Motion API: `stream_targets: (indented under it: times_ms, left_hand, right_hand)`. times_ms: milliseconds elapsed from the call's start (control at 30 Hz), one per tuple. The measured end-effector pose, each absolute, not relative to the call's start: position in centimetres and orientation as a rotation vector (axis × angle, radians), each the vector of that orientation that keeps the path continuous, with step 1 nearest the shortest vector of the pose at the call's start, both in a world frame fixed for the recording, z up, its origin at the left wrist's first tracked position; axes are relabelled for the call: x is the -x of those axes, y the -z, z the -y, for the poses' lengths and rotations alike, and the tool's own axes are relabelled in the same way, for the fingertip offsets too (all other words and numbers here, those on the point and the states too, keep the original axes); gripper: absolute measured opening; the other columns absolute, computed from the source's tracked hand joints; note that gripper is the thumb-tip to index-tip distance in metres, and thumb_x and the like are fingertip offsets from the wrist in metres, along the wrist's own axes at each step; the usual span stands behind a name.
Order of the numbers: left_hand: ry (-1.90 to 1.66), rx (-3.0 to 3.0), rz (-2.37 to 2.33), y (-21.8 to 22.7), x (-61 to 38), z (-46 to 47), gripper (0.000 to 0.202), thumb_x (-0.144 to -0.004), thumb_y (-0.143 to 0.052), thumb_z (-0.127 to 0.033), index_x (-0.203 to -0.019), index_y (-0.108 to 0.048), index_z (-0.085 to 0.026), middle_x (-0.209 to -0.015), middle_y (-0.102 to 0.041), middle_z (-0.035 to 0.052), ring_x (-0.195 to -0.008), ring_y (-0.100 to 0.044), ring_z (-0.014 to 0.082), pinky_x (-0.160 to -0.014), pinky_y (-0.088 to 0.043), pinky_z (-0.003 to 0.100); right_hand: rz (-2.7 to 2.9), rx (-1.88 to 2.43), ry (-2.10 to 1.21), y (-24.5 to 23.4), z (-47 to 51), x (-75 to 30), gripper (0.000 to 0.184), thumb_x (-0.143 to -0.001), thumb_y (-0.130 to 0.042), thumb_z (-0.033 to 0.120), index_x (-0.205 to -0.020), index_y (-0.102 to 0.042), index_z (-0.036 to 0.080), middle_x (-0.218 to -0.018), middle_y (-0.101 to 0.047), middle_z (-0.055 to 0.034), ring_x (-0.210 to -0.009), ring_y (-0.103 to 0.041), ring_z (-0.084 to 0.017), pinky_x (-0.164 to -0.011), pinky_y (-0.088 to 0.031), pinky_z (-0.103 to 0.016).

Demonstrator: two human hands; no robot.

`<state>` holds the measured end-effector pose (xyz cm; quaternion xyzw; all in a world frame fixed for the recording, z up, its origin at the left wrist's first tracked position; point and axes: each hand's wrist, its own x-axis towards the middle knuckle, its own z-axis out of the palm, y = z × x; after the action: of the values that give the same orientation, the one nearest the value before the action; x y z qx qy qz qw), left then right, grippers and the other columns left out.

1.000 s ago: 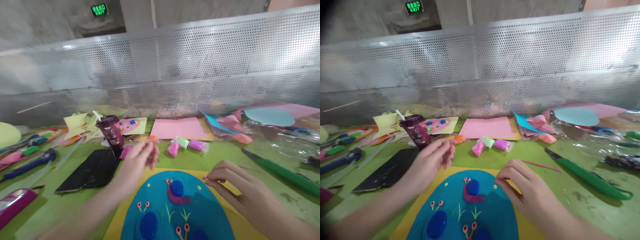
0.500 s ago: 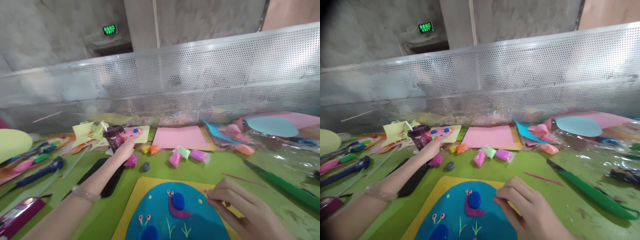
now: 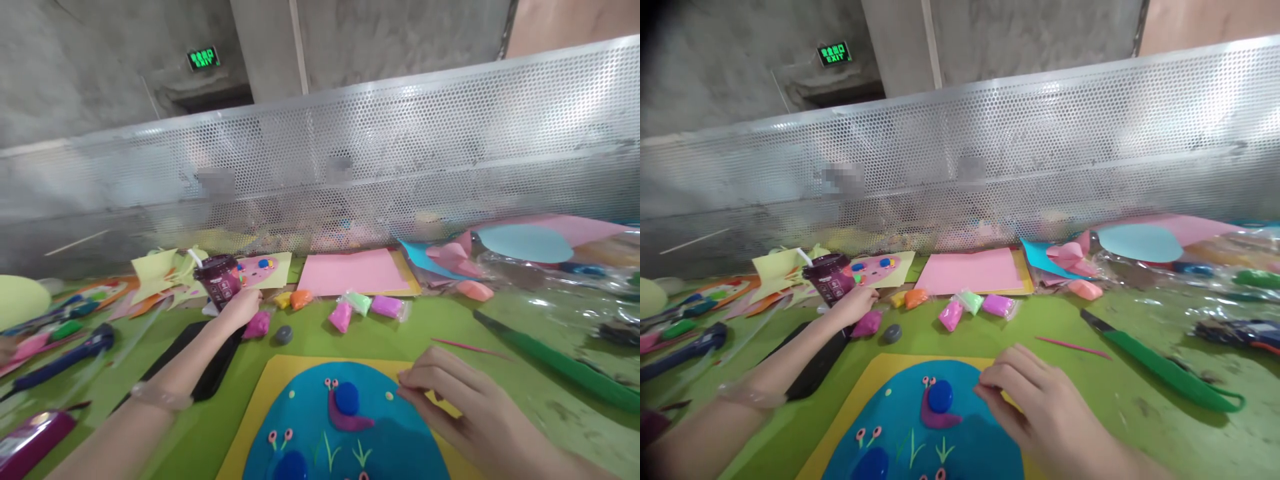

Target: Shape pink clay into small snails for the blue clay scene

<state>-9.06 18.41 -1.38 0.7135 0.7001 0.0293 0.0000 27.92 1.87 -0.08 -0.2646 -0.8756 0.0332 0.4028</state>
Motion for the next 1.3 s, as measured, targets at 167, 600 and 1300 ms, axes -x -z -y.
stream_targets:
  times_ms: [167,600,1300]
  left_hand:
    - [-0.168,-2.215,-2.305,1.0,8.7,-17.4,0.028,-0.087,-0.053,-0.030,-0.110,-0.053,-0.016,-0.111,-0.057,0.0076,-0.094,-0.058,0.0205,-0.079,-0.050,0.041]
    - [-0.535,-2.329,-2.156,-3.3,5.0,-13.0,0.022,-0.088,-0.050,-0.031,-0.101,-0.058,-0.016,-0.103,-0.061,0.0055,-0.090,-0.060,0.0188,-0.080,-0.049,0.039]
    - [-0.822,-2.058,-1.353,-0.4,-4.9,-7.3,0.013,-0.078,-0.058,-0.031,-0.079,-0.064,-0.019,-0.073,-0.067,0.0001,-0.067,-0.061,0.0163,-0.063,-0.045,0.026]
  right_hand:
    - [2.226,0.821,0.038,0.0,-2.7,-28.3,0.023,-0.096,-0.041,0.030,-0.078,-0.049,0.018,-0.069,-0.051,-0.0018,-0.059,-0.050,-0.013,-0.046,-0.040,-0.023]
    - [2.356,1.043,0.057,0.2,-5.4,-29.9,0.026,-0.094,-0.034,0.021,-0.079,-0.055,0.019,-0.078,-0.057,-0.0051,-0.073,-0.057,-0.021,-0.060,-0.047,-0.034]
    - [2.340,1.343,-0.111,2.3,-7.4,-30.5,0.013,-0.086,-0.059,0.012,-0.074,-0.056,0.013,-0.077,-0.056,0.0010,-0.075,-0.056,-0.014,-0.068,-0.048,-0.030]
